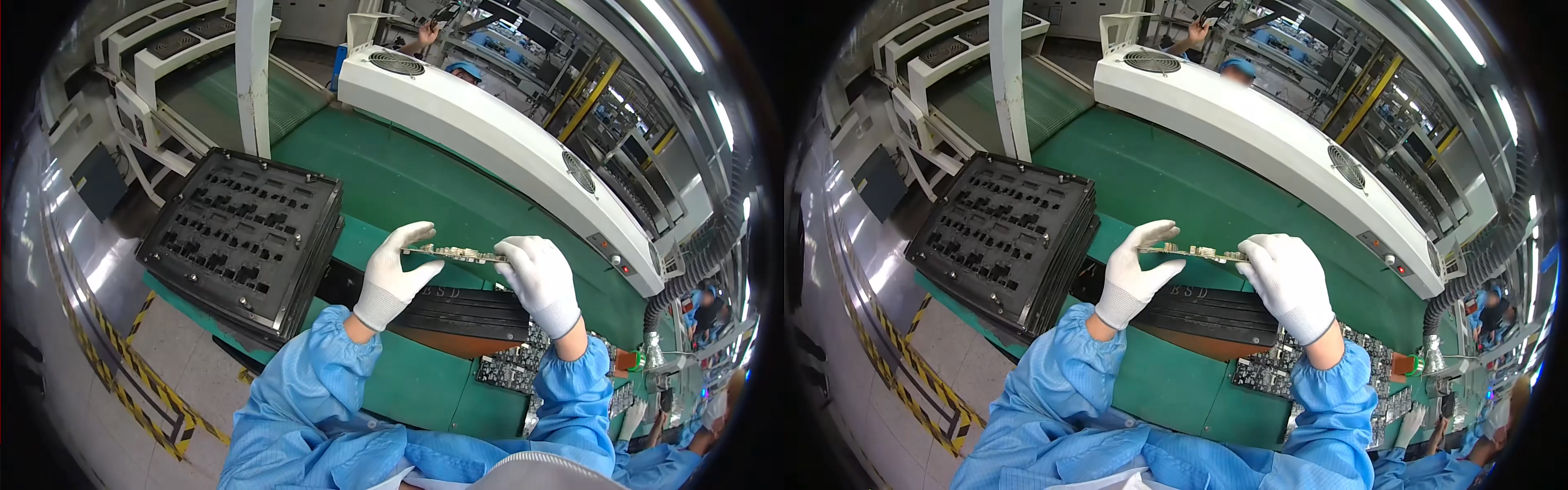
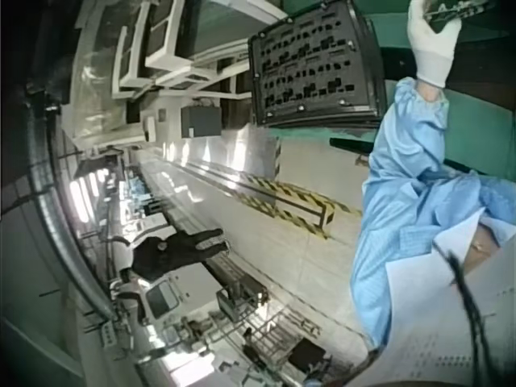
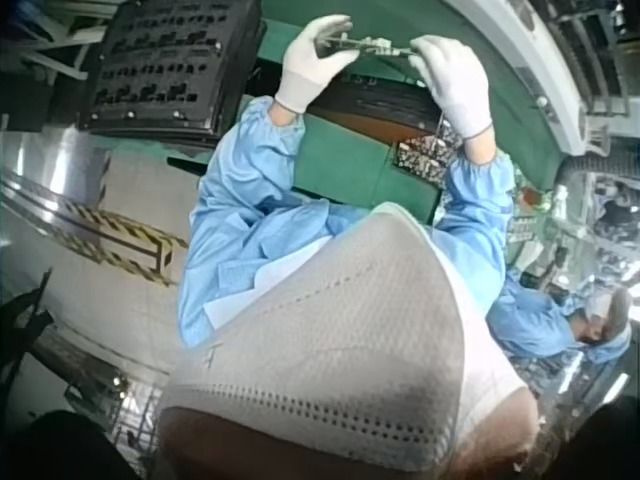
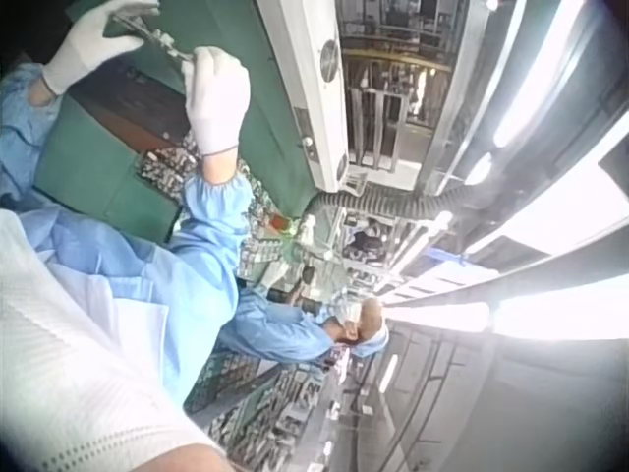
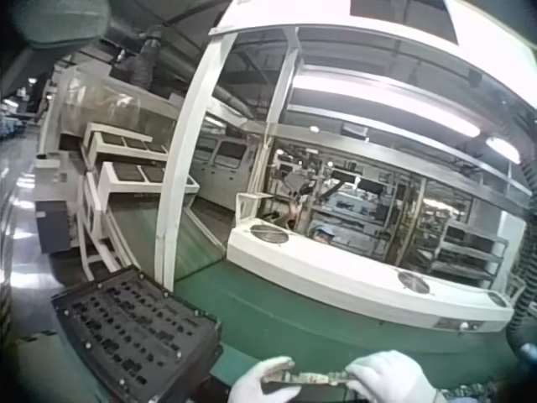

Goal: Picking up trays of printed circuit boards, inspecting them, and placing them on a conveyor belt in an electronics assembly line.

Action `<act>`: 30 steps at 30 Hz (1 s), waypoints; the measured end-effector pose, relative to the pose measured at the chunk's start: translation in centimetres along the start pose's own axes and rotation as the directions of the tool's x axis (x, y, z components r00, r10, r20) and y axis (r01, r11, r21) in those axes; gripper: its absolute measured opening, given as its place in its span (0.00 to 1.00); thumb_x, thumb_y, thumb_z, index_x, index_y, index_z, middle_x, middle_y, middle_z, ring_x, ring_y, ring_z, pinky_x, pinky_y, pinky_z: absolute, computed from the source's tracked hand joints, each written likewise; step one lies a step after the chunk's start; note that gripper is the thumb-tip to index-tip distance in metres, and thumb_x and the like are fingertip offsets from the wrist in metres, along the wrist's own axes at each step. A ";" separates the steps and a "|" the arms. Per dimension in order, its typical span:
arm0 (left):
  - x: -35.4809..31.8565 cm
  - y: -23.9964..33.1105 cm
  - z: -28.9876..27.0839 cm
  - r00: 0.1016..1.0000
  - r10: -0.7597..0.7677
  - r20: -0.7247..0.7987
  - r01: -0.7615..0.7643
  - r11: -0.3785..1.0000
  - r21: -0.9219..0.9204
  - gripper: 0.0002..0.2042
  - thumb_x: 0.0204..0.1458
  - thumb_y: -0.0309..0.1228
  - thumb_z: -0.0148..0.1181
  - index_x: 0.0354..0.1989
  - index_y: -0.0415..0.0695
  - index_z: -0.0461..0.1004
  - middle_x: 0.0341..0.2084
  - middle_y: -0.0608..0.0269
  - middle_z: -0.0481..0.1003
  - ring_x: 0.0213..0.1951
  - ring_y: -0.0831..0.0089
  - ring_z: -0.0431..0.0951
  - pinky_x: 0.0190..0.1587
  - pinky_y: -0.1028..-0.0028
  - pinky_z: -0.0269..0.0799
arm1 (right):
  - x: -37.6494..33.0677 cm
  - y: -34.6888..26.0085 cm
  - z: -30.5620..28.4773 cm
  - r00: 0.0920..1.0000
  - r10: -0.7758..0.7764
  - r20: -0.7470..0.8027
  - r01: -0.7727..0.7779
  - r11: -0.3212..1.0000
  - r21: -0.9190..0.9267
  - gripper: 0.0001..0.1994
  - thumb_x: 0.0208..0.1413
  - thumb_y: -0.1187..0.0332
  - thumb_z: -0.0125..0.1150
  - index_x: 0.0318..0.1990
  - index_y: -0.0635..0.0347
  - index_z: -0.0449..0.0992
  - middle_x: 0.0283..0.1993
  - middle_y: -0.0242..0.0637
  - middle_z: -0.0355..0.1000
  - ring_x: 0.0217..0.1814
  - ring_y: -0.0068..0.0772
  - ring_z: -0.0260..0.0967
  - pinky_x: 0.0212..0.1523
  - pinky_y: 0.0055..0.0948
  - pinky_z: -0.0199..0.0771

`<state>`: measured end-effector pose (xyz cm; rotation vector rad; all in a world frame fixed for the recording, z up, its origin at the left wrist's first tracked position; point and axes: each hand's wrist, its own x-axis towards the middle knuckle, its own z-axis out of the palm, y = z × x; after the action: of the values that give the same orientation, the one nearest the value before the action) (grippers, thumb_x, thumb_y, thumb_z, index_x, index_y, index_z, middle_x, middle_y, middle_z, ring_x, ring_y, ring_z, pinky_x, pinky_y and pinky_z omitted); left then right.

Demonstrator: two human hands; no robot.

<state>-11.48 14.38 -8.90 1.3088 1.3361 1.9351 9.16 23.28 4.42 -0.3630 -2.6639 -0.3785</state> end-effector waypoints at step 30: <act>0.0 -0.7 0.2 0.992 0.127 0.023 -0.126 0.991 -0.041 0.11 0.50 0.16 0.69 0.42 0.39 0.84 0.46 0.56 0.82 0.51 0.67 0.81 0.57 0.70 0.76 | 0.0 -0.2 0.1 0.999 -0.009 -0.033 0.009 1.000 0.026 0.17 0.50 0.72 0.69 0.49 0.58 0.76 0.46 0.38 0.76 0.45 0.45 0.74 0.46 0.40 0.73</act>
<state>-11.37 14.77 -9.50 1.4254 1.2233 2.0100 9.08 23.15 4.30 -0.3339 -2.6365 -0.3484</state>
